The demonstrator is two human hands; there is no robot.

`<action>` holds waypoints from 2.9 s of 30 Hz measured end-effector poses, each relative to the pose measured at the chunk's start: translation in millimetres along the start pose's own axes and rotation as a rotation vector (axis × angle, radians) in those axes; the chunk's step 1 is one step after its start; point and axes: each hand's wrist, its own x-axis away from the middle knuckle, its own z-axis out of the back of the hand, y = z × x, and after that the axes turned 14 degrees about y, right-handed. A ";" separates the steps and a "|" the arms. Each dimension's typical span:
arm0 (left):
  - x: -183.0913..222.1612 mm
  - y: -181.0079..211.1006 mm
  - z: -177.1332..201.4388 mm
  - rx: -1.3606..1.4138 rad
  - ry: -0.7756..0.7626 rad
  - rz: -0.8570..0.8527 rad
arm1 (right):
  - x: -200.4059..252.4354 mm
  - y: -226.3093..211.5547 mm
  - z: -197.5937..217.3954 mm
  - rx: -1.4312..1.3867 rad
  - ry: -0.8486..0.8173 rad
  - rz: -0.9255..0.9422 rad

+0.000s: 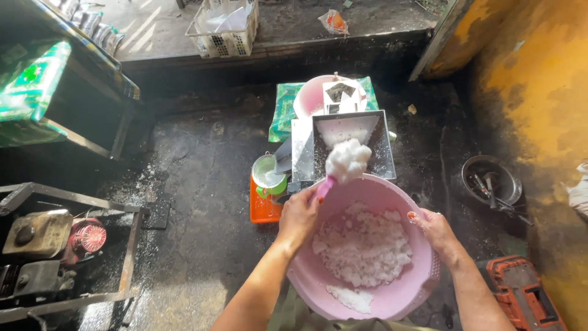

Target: Grating coconuts using a machine and collecting the grated material into a bowl using a scoop.

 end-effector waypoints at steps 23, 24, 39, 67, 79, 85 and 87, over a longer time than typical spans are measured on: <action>20.7 -128.4 -8.7 -0.775 0.482 -1.037 | 5.3 -64.6 8.6 0.679 -0.077 -0.054; 19.1 -133.7 -11.7 -0.784 0.488 -1.032 | 3.9 -60.4 4.6 0.676 -0.084 -0.045; -10.2 -160.5 -17.7 -0.712 0.639 -1.246 | 14.8 -54.4 -12.4 0.738 -0.005 -0.086; -23.8 -160.2 -41.2 -0.522 0.508 -1.186 | 18.8 -45.7 -10.4 0.813 0.140 -0.087; -23.5 -158.3 -33.5 -0.549 0.448 -1.180 | 31.3 -58.0 -14.3 0.767 0.130 -0.133; -23.4 -158.6 -36.2 -0.593 0.475 -1.203 | 24.9 -49.4 -15.0 0.776 0.142 -0.124; -23.1 -164.8 -40.2 -0.589 0.471 -1.203 | 24.8 -51.5 -16.7 0.790 0.140 -0.110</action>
